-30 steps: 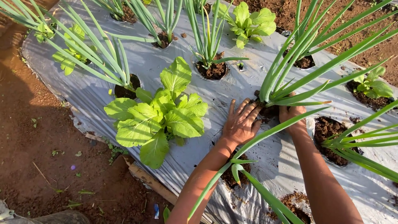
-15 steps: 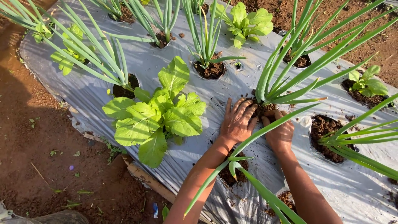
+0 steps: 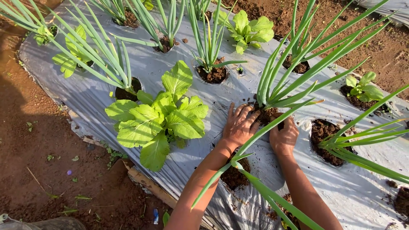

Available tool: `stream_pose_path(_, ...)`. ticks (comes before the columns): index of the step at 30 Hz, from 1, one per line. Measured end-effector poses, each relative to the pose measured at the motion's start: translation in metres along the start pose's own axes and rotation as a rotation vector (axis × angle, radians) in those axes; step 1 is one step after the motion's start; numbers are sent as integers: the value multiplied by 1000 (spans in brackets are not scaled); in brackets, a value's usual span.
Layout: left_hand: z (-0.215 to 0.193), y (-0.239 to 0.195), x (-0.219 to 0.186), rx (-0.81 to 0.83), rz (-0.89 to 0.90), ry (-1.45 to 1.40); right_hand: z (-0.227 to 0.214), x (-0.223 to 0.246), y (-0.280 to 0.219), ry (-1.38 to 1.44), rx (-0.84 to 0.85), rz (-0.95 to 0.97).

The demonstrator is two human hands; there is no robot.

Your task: Planting seedlings into a plastic-covered field and adding soil from a bucket by hand.

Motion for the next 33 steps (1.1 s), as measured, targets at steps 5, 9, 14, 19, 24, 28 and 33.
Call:
stream_pose_path(5,2,-18,12,107,-40,-273,-4,22,6,-67,38,-11)
stream_pose_path(9,0,-62,45,189,-127,-324,-8,31,5,-13,40,-42)
stream_pose_path(14,-62,-109,56,619,-195,-175,-7,33,4,-86,40,-85)
stream_pose_path(19,-162,-150,78,712,-51,-7,-2,23,-4,-162,64,-167)
stream_pose_path(24,-206,-174,122,876,-574,-24,-18,43,-28,-281,134,-203)
stream_pose_path(28,-233,-167,141,793,-620,134,-61,83,-79,-299,259,-42)
stream_pose_path(33,-225,-175,169,641,-640,71,-91,128,-170,-462,425,37)
Point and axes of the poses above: each hand's wrist, its own y-axis towards the middle knuckle, its own z-axis out of the palm, x = y × z, the point moved 8 cm from there along y, towards the middle knuckle, and after that the axes turned 12 degrees about -x, right-handed, at the moved point
